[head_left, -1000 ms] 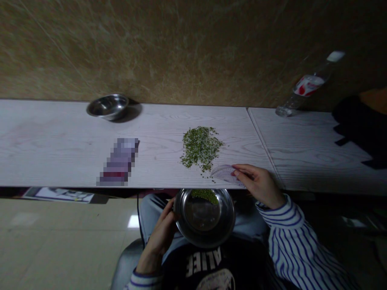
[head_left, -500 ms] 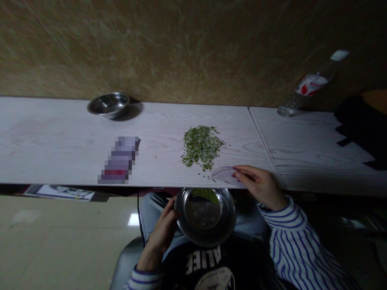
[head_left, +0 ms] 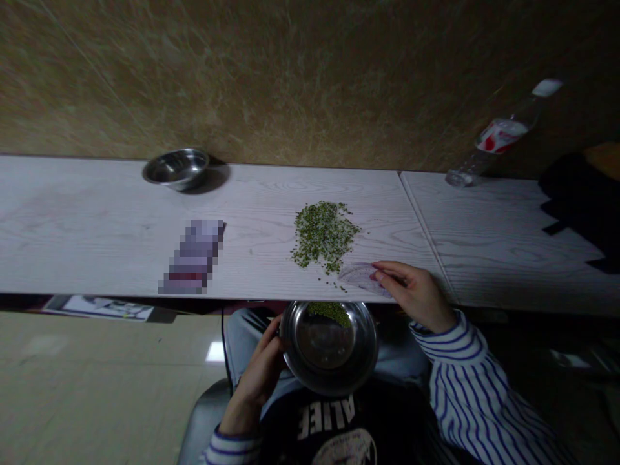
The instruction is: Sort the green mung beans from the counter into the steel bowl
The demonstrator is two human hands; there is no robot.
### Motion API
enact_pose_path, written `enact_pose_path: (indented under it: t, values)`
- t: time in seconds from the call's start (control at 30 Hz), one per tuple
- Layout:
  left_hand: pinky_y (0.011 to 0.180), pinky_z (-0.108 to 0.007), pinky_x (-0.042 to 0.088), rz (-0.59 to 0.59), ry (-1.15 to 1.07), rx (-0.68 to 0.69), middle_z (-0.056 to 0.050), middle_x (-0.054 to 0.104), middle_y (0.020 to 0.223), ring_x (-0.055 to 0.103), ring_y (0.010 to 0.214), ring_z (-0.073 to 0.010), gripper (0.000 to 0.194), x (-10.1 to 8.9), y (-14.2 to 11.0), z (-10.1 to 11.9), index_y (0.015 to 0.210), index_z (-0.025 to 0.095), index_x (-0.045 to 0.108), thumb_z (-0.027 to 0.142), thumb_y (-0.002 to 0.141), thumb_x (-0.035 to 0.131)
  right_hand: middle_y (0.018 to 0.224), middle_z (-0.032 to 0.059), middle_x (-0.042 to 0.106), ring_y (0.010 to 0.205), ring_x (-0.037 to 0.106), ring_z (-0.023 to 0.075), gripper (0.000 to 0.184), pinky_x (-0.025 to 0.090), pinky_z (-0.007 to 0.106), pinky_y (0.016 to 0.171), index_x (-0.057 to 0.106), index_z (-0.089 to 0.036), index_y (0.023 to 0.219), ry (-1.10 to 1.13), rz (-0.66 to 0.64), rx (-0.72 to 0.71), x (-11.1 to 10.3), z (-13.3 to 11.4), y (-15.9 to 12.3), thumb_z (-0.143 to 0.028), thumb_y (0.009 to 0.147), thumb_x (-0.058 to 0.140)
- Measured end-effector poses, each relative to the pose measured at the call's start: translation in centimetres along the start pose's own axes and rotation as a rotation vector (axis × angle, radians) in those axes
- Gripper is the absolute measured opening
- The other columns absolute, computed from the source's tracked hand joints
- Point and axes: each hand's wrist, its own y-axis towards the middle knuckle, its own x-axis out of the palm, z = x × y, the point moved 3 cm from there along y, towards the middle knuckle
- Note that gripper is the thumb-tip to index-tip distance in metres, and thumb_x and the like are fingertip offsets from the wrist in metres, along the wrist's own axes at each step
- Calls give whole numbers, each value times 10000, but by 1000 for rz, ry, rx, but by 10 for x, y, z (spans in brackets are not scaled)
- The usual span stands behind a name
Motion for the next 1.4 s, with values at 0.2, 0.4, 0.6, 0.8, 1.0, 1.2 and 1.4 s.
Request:
enact_pose_path:
  t: [0.2, 0.4, 0.6, 0.8, 1.0, 1.2, 1.4]
  values:
    - [833, -333, 464, 14, -5, 3, -44, 777, 995, 655, 985, -271, 505, -1, -1, 0, 1092, 226, 749, 238, 588, 782, 915, 91, 819, 856, 779, 250, 262, 637, 396, 831, 807, -199, 987, -1, -40, -14, 5, 0, -1, -371, 819, 703]
    - [860, -346, 468, 23, 7, 24, -56, 775, 1038, 655, 1013, -279, 516, -6, -1, -1, 1112, 221, 755, 246, 597, 776, 901, 96, 818, 843, 780, 247, 265, 636, 400, 836, 804, -188, 992, 12, -57, -17, 9, -2, -4, -364, 824, 698]
    - [893, -345, 469, 18, 3, 45, -52, 780, 1072, 644, 1083, -292, 489, -4, -1, 0, 1098, 229, 766, 237, 610, 765, 909, 99, 817, 852, 779, 251, 262, 635, 404, 839, 804, -190, 981, 17, -65, -5, 13, -2, -2, -364, 816, 699]
    - [821, -337, 481, 12, 14, 25, -51, 774, 1045, 660, 1006, -279, 511, -7, 0, 0, 1132, 236, 754, 240, 620, 759, 913, 109, 816, 856, 779, 262, 288, 634, 412, 838, 797, -181, 977, 39, -7, 7, 8, -1, 2, -395, 802, 714]
    - [793, -312, 473, 6, -2, 16, -30, 774, 993, 655, 933, -241, 484, -10, 2, -4, 1139, 243, 752, 221, 656, 740, 931, 110, 816, 869, 779, 258, 275, 628, 412, 862, 795, -179, 985, 39, -20, 0, 13, -2, 2, -359, 806, 691]
    - [874, -324, 468, -16, -15, 31, -53, 776, 1083, 638, 1058, -263, 503, -7, 1, -1, 1149, 232, 755, 226, 646, 749, 958, 113, 815, 892, 775, 266, 283, 622, 429, 882, 793, -182, 992, 13, 37, 5, 11, 4, 7, -358, 802, 680]
    - [820, -327, 472, -6, 6, 34, -55, 766, 1031, 651, 977, -262, 492, -9, 2, -3, 1161, 216, 740, 225, 670, 720, 941, 131, 812, 883, 777, 273, 305, 632, 416, 840, 788, -157, 995, 25, 81, 14, -2, 4, 10, -367, 794, 699]
